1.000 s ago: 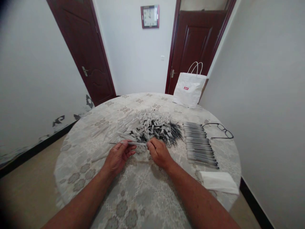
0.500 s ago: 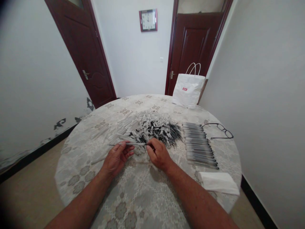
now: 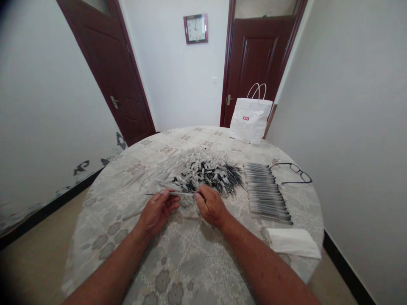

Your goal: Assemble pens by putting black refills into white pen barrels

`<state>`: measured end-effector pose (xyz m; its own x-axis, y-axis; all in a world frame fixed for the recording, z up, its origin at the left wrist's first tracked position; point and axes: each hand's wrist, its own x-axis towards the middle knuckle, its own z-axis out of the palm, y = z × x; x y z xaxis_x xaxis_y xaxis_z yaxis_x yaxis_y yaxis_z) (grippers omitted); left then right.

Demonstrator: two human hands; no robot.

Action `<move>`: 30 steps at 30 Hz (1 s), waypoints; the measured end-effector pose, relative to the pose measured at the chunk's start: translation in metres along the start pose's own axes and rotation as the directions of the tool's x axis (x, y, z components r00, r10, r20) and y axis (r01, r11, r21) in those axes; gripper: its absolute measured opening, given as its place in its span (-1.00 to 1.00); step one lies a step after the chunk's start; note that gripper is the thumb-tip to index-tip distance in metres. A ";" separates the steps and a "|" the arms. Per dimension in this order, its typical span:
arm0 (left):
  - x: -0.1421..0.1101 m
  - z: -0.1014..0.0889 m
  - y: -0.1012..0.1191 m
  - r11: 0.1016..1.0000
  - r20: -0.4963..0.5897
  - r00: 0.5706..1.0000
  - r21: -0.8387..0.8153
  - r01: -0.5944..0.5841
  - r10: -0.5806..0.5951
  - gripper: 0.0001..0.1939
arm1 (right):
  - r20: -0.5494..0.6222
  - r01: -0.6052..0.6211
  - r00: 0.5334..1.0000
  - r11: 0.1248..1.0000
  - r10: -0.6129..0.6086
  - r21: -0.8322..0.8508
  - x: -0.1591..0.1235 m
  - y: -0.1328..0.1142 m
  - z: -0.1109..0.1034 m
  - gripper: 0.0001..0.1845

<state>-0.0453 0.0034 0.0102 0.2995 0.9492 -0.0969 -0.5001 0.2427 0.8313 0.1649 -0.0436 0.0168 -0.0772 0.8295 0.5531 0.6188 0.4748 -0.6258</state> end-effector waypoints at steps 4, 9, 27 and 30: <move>0.001 -0.001 -0.001 1.000 0.011 1.000 -0.001 -0.002 0.002 -0.71 | 0.016 0.012 1.000 1.000 -0.012 -0.017 0.000 0.001 0.003 -0.72; 0.001 -0.002 -0.001 1.000 0.013 1.000 -0.010 0.003 -0.003 -0.72 | 0.033 0.006 0.999 1.000 -0.005 -0.028 0.000 0.002 0.003 -0.68; 0.001 -0.002 -0.001 1.000 0.029 1.000 -0.015 -0.001 0.002 -0.70 | 0.045 0.058 0.997 0.997 -0.060 0.047 -0.001 0.001 -0.001 -0.79; 0.001 -0.003 -0.001 1.000 0.025 1.000 -0.021 0.002 -0.001 -0.69 | 0.040 0.065 0.997 0.997 -0.067 0.035 -0.001 0.002 0.001 -0.76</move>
<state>-0.0469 0.0047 0.0081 0.3198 0.9437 -0.0843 -0.5168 0.2484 0.8193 0.1657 -0.0433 0.0138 -0.1494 0.8071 0.5713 0.5846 0.5380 -0.6073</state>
